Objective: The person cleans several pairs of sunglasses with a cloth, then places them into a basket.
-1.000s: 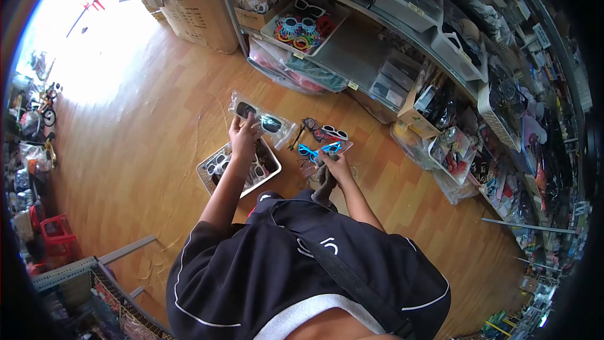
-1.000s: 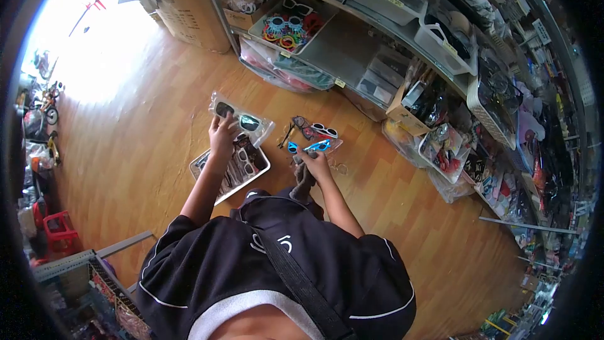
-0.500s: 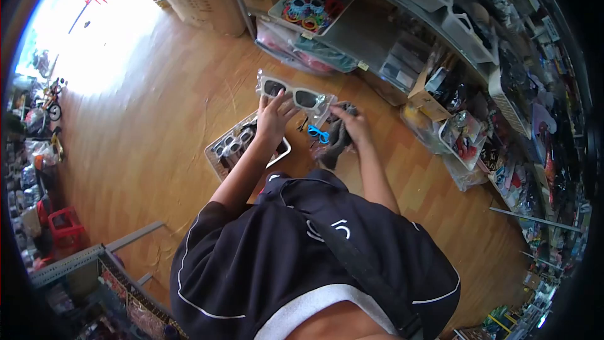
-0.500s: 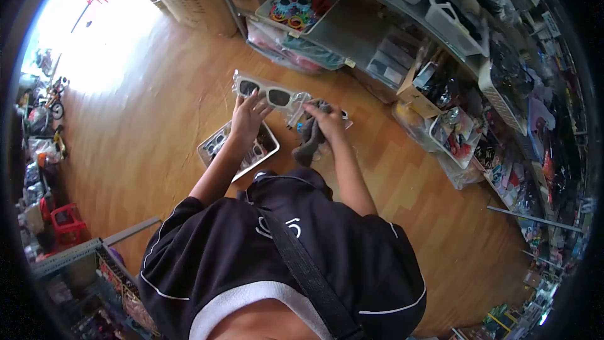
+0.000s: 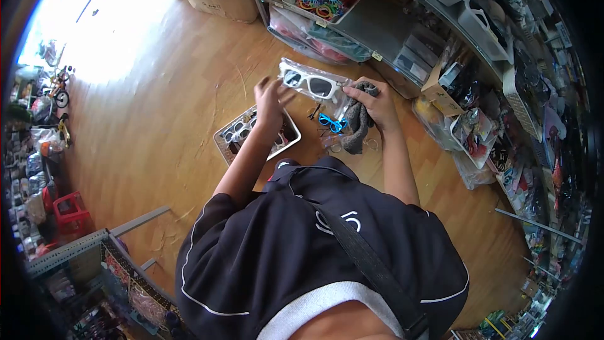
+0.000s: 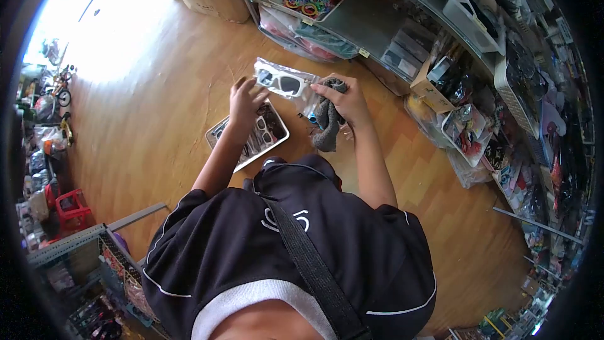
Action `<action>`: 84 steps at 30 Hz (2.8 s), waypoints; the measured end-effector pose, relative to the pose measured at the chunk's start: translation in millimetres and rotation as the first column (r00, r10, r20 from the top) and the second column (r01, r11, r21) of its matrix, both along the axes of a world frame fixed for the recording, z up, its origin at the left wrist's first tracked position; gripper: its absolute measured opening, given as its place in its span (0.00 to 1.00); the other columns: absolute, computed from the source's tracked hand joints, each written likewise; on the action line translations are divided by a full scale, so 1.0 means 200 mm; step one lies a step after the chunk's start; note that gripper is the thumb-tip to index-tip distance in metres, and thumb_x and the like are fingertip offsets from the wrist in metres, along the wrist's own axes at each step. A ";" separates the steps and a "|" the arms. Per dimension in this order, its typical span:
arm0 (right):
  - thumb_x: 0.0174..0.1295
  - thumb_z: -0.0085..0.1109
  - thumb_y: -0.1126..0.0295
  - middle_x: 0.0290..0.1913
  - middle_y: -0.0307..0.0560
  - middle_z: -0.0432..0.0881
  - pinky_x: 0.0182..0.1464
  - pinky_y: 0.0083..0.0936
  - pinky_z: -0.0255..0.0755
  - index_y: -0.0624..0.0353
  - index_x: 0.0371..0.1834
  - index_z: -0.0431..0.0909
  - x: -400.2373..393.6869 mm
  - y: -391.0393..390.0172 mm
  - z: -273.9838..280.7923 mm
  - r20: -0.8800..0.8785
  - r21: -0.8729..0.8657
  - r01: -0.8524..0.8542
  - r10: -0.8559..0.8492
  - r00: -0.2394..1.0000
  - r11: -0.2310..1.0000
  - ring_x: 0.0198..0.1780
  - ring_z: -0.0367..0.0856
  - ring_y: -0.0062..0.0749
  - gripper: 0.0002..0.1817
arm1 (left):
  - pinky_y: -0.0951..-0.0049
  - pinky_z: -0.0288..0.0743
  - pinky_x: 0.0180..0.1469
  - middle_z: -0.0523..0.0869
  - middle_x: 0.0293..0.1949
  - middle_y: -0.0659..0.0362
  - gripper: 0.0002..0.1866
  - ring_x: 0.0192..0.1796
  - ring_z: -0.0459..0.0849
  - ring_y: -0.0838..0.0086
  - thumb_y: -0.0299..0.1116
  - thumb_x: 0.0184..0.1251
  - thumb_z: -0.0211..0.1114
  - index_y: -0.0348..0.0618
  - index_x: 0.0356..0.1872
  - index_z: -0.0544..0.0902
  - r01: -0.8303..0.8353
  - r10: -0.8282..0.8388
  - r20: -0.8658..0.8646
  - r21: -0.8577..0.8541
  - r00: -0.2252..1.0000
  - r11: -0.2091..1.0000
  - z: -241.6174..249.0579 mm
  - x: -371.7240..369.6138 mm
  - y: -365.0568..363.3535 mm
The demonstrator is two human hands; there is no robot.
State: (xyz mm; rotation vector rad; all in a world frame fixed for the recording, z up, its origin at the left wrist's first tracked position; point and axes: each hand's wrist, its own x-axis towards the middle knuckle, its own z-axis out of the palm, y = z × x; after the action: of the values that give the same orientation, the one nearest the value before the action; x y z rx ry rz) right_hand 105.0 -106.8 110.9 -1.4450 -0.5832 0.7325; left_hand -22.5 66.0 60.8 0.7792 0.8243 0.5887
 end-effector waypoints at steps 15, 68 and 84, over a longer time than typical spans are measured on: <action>0.44 0.60 0.71 0.23 0.37 0.70 0.29 0.16 0.61 0.63 0.24 0.75 -0.02 -0.02 0.05 0.327 -0.173 -0.325 0.365 0.872 0.930 0.27 0.68 0.17 0.08 | 0.71 0.67 0.39 0.78 0.30 0.54 0.08 0.35 0.75 0.63 0.29 0.49 0.61 0.38 0.30 0.75 0.558 -0.514 -0.423 0.818 0.747 0.138 0.23 0.03 -0.15; 0.52 0.58 0.70 0.29 0.36 0.74 0.35 0.14 0.63 0.59 0.28 0.76 -0.41 -0.10 -0.53 -0.249 -0.137 0.178 -0.208 0.946 0.974 0.31 0.69 0.17 0.05 | 0.63 0.62 0.54 0.68 0.53 0.46 0.39 0.53 0.70 0.61 0.63 0.54 0.44 0.38 0.56 0.61 0.465 -0.651 -0.097 -0.622 0.753 0.630 -0.58 -0.41 -0.22; 0.49 0.57 0.68 0.35 0.50 0.78 0.40 0.25 0.68 0.60 0.35 0.75 -0.58 0.02 -1.00 -0.032 -0.430 -0.345 0.368 0.929 0.834 0.38 0.76 0.35 0.11 | 0.77 0.70 0.44 0.78 0.42 0.51 0.23 0.45 0.76 0.68 0.33 0.47 0.64 0.37 0.46 0.73 0.649 -0.326 -0.564 0.607 0.758 0.459 -1.25 -0.57 -0.02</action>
State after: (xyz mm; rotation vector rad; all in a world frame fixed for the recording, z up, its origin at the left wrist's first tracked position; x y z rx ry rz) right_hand -11.1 -103.7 -88.1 -1.7896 -0.7790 1.1795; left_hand -137.2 61.7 -189.7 1.9470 0.5910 0.2186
